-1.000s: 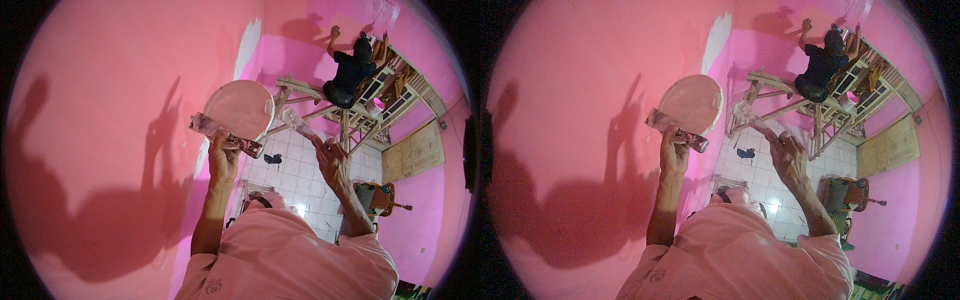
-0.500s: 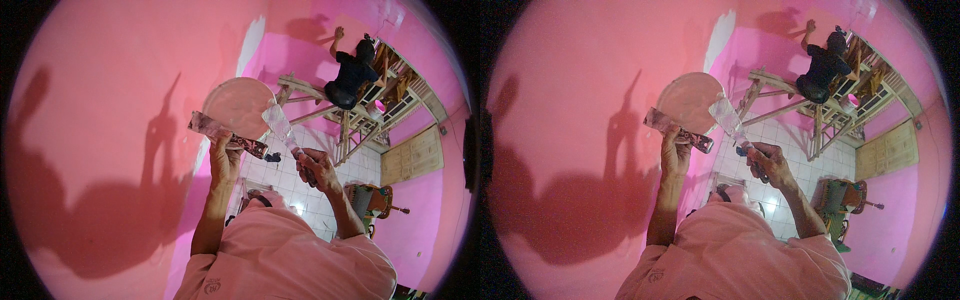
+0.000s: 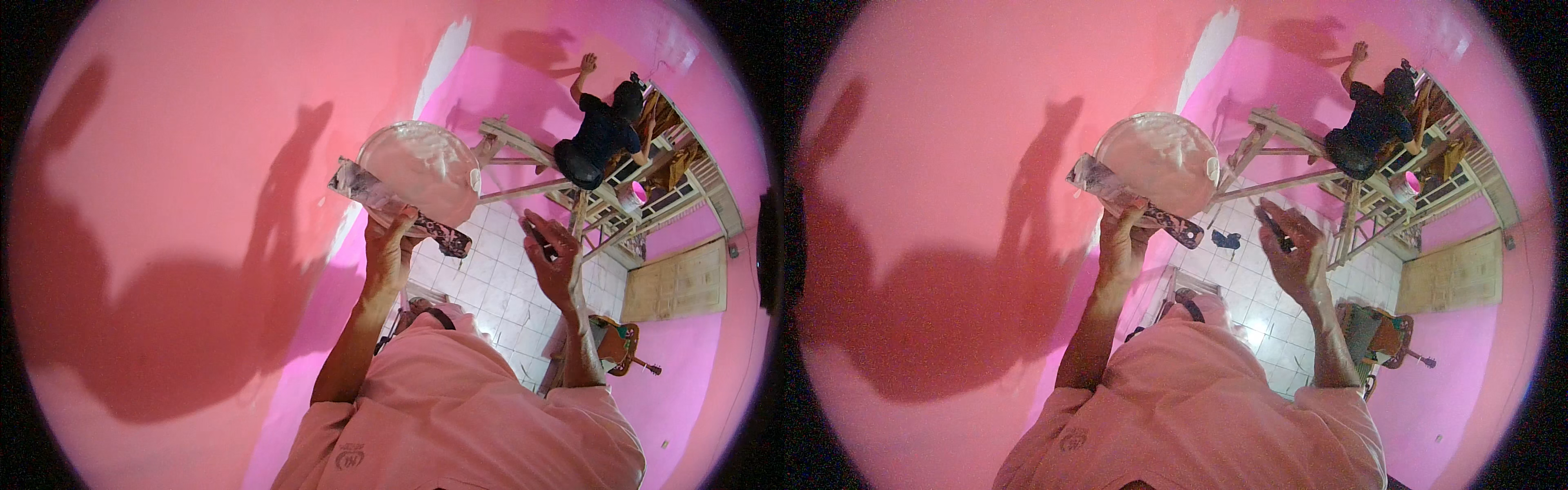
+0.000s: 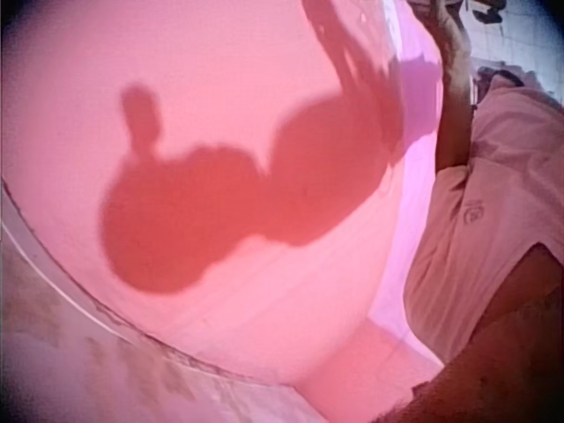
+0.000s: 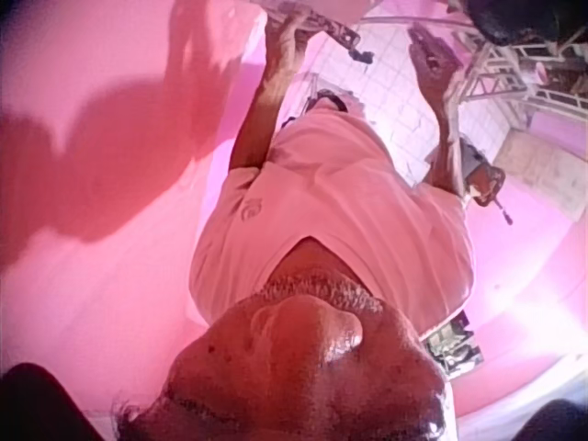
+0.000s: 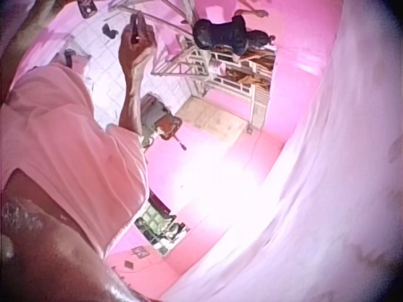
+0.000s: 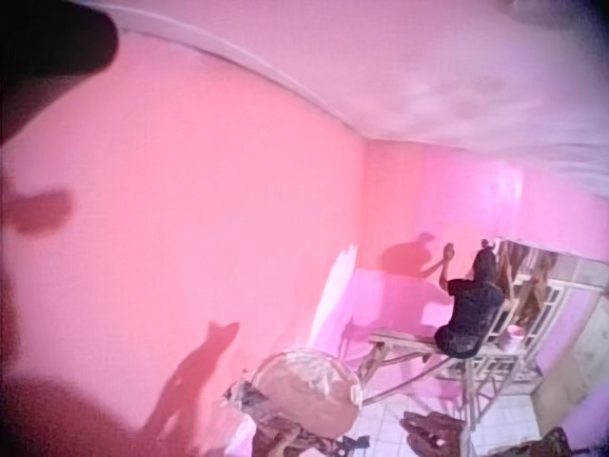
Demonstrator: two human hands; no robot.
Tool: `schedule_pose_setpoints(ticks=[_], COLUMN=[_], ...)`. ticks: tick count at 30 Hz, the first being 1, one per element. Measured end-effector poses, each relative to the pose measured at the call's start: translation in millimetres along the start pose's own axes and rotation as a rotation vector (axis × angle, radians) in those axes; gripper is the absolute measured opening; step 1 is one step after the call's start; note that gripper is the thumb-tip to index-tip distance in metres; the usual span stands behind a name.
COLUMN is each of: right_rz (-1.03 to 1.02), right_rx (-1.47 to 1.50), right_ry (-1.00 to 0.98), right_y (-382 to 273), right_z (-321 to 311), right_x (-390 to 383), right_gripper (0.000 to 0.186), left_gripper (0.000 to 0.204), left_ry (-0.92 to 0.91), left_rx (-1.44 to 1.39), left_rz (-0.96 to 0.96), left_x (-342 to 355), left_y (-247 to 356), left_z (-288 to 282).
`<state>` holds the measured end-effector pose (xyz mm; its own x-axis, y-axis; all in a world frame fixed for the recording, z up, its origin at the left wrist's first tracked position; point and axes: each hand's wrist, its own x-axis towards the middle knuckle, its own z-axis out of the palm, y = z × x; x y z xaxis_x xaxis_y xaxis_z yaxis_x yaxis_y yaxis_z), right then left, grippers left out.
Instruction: The person applies a plaster compound to the ceiling and walls using a putty knife and a handheld hawk, while another person paints the walls with a roller.
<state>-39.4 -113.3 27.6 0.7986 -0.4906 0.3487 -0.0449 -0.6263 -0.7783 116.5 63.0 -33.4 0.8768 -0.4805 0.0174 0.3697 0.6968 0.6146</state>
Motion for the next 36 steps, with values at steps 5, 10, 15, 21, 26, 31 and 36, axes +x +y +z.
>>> schedule_pose_setpoints(ticks=[5, 10, 15, 21, 26, 31, 36], right_rz=[-0.219, -0.367, -0.559, -0.636, -0.68, -0.504, 0.193], right_rx=[-0.335, -0.415, -0.46, -0.543, -0.583, -0.414, 0.377], right_ry=[-0.055, 0.056, 0.009, -0.163, -0.185, -0.174, -0.311], right_y=[-26, -29, -49, -53, -52, -68, -62], right_z=[27, 59, 57, 74, 81, 61, 37], right_x=[11, 27, 22, 25, 26, 39, 38], right_gripper=[0.029, 0.023, 0.028, 0.037, 0.028, 0.025, 0.031], left_gripper=[0.036, 0.027, 0.026, 0.025, 0.029, 0.04, 0.052], left_ry=[-0.017, -0.011, -0.025, -0.018, -0.132, -0.099, -0.089], left_rx=[0.021, -0.035, -0.075, -0.105, -0.212, -0.202, -0.097], left_rz=[-0.02, -0.063, -0.056, -0.103, -0.137, -0.153, -0.118], left_x=[-5, -7, -5, -5, -6, -10, -14], left_y=[2, 1, -4, -7, -4, 0, 2], left_z=[-1, 0, -13, -19, -21, -14, -19])
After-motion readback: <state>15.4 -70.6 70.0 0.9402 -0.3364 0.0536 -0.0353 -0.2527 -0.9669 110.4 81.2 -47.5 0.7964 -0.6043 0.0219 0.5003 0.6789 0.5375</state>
